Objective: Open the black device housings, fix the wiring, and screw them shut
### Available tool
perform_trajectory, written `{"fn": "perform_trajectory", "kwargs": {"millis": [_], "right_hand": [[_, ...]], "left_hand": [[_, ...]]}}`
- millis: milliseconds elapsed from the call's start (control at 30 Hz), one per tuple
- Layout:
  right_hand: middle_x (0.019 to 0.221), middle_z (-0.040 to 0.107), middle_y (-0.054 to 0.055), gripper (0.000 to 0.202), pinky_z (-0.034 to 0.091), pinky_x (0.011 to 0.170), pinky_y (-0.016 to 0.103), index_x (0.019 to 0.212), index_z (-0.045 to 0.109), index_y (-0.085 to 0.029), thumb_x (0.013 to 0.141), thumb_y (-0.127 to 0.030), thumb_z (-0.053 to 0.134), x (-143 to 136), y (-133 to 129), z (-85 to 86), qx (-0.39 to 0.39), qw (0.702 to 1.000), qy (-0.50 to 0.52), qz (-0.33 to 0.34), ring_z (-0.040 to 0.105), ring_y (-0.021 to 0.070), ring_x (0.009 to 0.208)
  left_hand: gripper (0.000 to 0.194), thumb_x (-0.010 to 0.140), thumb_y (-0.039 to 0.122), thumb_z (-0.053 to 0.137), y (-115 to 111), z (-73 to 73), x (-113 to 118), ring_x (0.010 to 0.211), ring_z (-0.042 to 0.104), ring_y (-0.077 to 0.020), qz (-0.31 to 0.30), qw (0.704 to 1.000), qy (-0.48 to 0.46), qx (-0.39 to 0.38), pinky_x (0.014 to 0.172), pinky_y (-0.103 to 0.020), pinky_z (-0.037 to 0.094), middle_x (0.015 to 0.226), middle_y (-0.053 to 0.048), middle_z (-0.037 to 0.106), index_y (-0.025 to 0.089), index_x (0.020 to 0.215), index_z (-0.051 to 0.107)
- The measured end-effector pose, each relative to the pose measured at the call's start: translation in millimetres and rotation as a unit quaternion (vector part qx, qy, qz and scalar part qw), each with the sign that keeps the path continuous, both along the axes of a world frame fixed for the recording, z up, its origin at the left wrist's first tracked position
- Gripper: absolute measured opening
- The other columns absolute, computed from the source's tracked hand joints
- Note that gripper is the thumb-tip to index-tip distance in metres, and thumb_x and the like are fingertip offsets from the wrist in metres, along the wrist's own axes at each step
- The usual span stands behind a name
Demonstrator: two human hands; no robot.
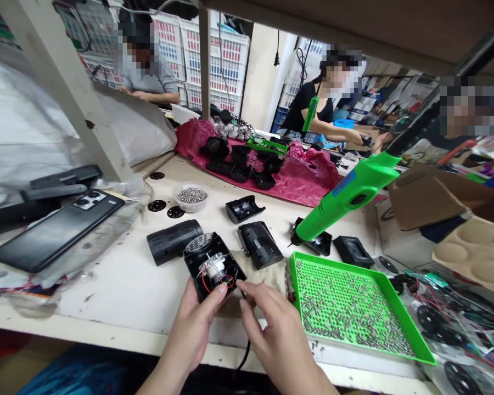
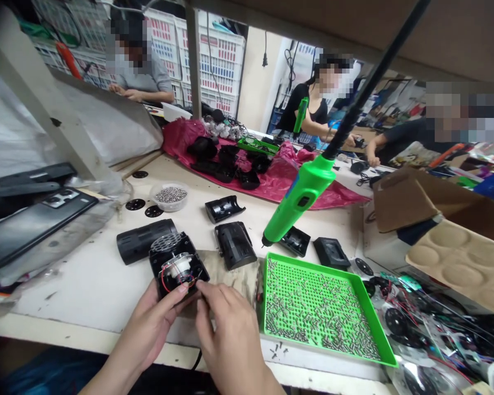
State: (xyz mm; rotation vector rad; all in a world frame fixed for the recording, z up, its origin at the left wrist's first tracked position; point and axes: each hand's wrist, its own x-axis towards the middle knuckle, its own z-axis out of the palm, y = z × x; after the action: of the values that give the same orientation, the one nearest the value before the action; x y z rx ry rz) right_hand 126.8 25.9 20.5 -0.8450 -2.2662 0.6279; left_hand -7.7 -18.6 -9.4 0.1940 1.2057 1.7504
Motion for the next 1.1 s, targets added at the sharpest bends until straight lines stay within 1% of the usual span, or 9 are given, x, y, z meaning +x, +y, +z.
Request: {"fn": "perform_trajectory", "kwargs": {"millis": [100, 267, 400, 500, 600, 700, 900, 1000, 1100], "right_hand": [[0.077, 0.067, 0.005, 0.031, 0.052, 0.064, 0.034, 0.11, 0.067, -0.019, 0.089, -0.011, 0.046, -2.4, 8.5, 4.3, 0.042, 0.998, -0.048, 0.007, 0.064, 0.0218, 0.07], [0.088, 0.072, 0.005, 0.03, 0.053, 0.074, 0.034, 0.106, 0.071, -0.02, 0.087, -0.013, 0.049, -1.2, 22.9, 9.5, -0.072, 0.995, -0.057, 0.026, 0.069, 0.0221, 0.082], [0.098, 0.073, 0.005, 0.028, 0.053, 0.081, 0.034, 0.113, 0.069, -0.022, 0.093, -0.025, 0.049, 3.7, 21.4, 13.4, -0.133, 0.989, -0.052, 0.044, 0.069, 0.0214, 0.09], [0.098, 0.073, 0.006, 0.028, 0.053, 0.081, 0.034, 0.112, 0.069, -0.022, 0.096, -0.03, 0.048, 7.4, 19.7, 15.0, -0.134, 0.989, -0.049, 0.036, 0.069, 0.0219, 0.092], [0.103, 0.072, 0.008, 0.028, 0.053, 0.083, 0.034, 0.113, 0.068, -0.021, 0.096, -0.033, 0.047, 11.3, 21.8, 15.5, -0.116, 0.992, -0.04, 0.021, 0.068, 0.0226, 0.096], [0.101, 0.071, 0.008, 0.028, 0.053, 0.082, 0.035, 0.114, 0.067, -0.021, 0.097, -0.032, 0.046, 15.4, 24.4, 16.4, -0.099, 0.994, -0.048, 0.013, 0.067, 0.0225, 0.095], [0.098, 0.068, 0.01, 0.03, 0.054, 0.079, 0.04, 0.115, 0.065, -0.019, 0.098, -0.029, 0.043, 15.2, 35.5, 19.2, -0.016, 0.994, -0.106, -0.016, 0.065, 0.0252, 0.092], [0.113, 0.064, 0.017, 0.037, 0.052, 0.089, 0.047, 0.125, 0.059, -0.01, 0.096, -0.029, 0.047, 10.5, 55.6, 15.4, 0.07, 0.984, -0.153, -0.055, 0.061, 0.0318, 0.106], [0.13, 0.057, 0.026, 0.054, 0.046, 0.1, 0.054, 0.133, 0.05, -0.003, 0.089, -0.033, 0.059, 6.0, 77.9, 6.3, 0.091, 0.974, -0.194, -0.077, 0.055, 0.0384, 0.121]], "left_hand": [[0.068, 0.06, 0.039, 0.086, 0.7, -2.6, 2.8, 0.104, 0.063, -0.0253, -0.001, 1.0, 0.014, 0.0, 0.092, -0.039, 0.052, 0.107, -0.006, 0.07, 0.019, 0.116, 0.054], [0.071, 0.064, 0.036, 0.084, 0.0, -4.9, 2.0, 0.115, 0.058, -0.0273, -0.013, 1.0, 0.019, 0.0, 0.104, -0.043, 0.041, 0.118, -0.007, 0.067, 0.022, 0.125, 0.049], [0.069, 0.069, 0.026, 0.078, -6.3, -1.2, -5.6, 0.124, 0.053, -0.0276, -0.083, 0.992, -0.061, 0.071, 0.108, -0.042, 0.038, 0.124, -0.006, 0.066, 0.027, 0.132, 0.049], [0.065, 0.075, 0.027, 0.067, -10.9, 3.0, -10.2, 0.131, 0.046, -0.0271, -0.091, 0.978, -0.143, 0.123, 0.113, -0.043, 0.033, 0.128, -0.003, 0.065, 0.03, 0.137, 0.048], [0.058, 0.082, 0.03, 0.062, -11.7, 4.8, -10.3, 0.135, 0.043, -0.026, -0.083, 0.973, -0.171, 0.131, 0.115, -0.044, 0.03, 0.133, -0.003, 0.062, 0.031, 0.139, 0.048], [0.055, 0.087, 0.038, 0.063, -9.5, 3.3, -6.5, 0.134, 0.045, -0.0266, -0.066, 0.984, -0.133, 0.102, 0.114, -0.046, 0.031, 0.136, -0.005, 0.059, 0.031, 0.139, 0.047], [0.067, 0.076, 0.051, 0.073, -4.0, -2.9, 1.7, 0.132, 0.047, -0.0302, 0.029, 0.999, -0.031, 0.003, 0.112, -0.048, 0.034, 0.135, -0.007, 0.06, 0.031, 0.135, 0.048], [0.066, 0.077, 0.051, 0.072, -3.4, -4.8, 2.7, 0.137, 0.041, -0.0287, 0.036, 0.999, 0.011, -0.006, 0.114, -0.045, 0.03, 0.14, -0.005, 0.055, 0.033, 0.135, 0.048], [0.067, 0.079, 0.051, 0.07, -6.0, -4.6, 1.7, 0.14, 0.036, -0.0271, 0.003, 1.0, 0.009, 0.005, 0.116, -0.043, 0.025, 0.147, -0.004, 0.049, 0.035, 0.139, 0.043]]}}
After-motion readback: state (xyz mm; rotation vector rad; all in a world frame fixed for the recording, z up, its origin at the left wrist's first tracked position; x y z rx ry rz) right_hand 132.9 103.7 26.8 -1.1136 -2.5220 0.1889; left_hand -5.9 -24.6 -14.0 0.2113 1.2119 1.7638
